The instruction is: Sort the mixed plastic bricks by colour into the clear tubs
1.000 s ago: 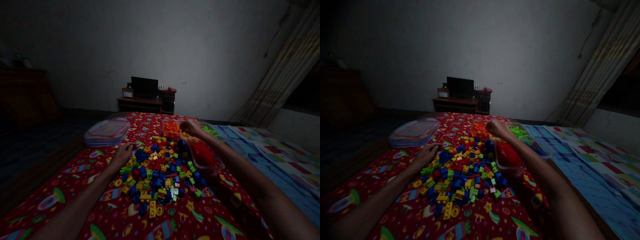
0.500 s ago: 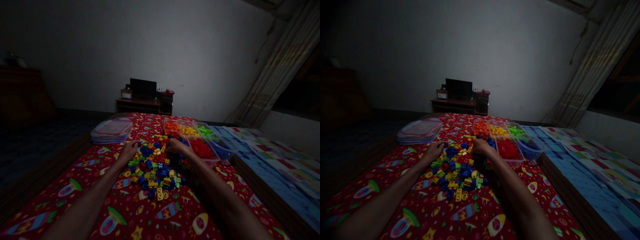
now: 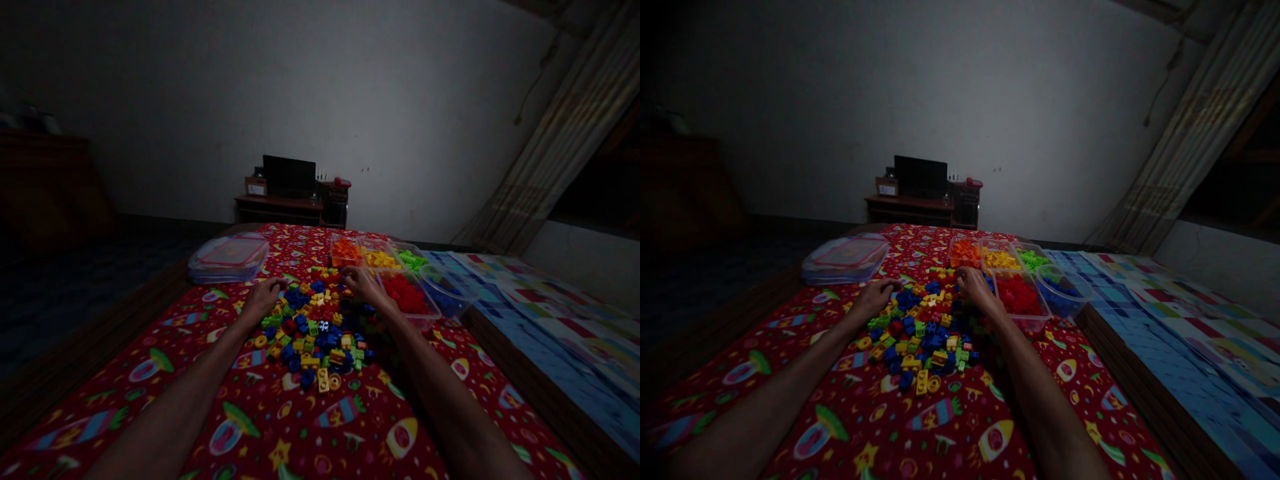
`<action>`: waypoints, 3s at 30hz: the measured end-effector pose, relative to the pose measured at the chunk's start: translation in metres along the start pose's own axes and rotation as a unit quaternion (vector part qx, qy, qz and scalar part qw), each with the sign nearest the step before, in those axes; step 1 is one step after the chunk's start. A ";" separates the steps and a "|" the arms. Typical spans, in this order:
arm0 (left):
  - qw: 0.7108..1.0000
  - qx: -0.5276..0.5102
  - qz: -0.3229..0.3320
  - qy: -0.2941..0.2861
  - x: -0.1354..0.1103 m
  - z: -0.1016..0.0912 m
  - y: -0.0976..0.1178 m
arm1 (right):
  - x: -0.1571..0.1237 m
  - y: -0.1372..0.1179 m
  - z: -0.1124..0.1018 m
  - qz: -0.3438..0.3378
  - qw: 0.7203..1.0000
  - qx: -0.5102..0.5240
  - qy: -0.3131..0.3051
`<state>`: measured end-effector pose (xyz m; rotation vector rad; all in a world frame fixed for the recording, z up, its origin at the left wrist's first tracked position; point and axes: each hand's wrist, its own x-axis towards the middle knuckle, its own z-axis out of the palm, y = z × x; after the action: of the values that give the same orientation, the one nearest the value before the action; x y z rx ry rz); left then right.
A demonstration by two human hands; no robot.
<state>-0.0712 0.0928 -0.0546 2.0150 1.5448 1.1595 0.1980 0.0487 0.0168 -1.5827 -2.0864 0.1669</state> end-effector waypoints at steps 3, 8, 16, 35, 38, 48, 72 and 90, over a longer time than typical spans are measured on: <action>1.000 0.002 -0.005 -0.001 0.000 0.000 0.000 | -0.002 -0.008 0.003 -0.006 1.000 -0.022 -0.015; 1.000 0.005 -0.007 -0.010 -0.001 0.000 -0.002 | -0.001 -0.017 0.013 -0.038 0.982 -0.072 -0.170; 1.000 0.015 -0.004 -0.007 -0.002 -0.002 0.003 | 0.000 -0.008 0.000 0.009 0.995 -0.052 -0.085; 0.945 0.021 0.284 -0.163 -0.019 0.025 0.091 | 0.003 -0.011 0.014 -0.025 0.971 -0.162 -0.174; 0.951 0.041 0.257 -0.167 -0.026 0.035 0.090 | 0.002 -0.010 0.017 -0.034 0.972 -0.151 -0.176; 0.980 0.029 0.128 -0.149 -0.023 0.025 0.092 | -0.002 -0.013 0.005 -0.002 0.982 -0.051 -0.183; 0.981 -0.184 -0.007 -0.053 -0.026 0.026 0.109 | -0.012 -0.025 -0.009 0.096 0.884 0.406 -0.212; 0.992 -0.078 -0.066 0.068 -0.001 -0.003 0.011 | -0.003 0.019 -0.047 0.153 0.854 0.497 0.007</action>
<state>-0.0668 0.0879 -0.0453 1.7398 1.5717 1.3429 0.2369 0.0418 0.0491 -1.1791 -1.2919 1.1340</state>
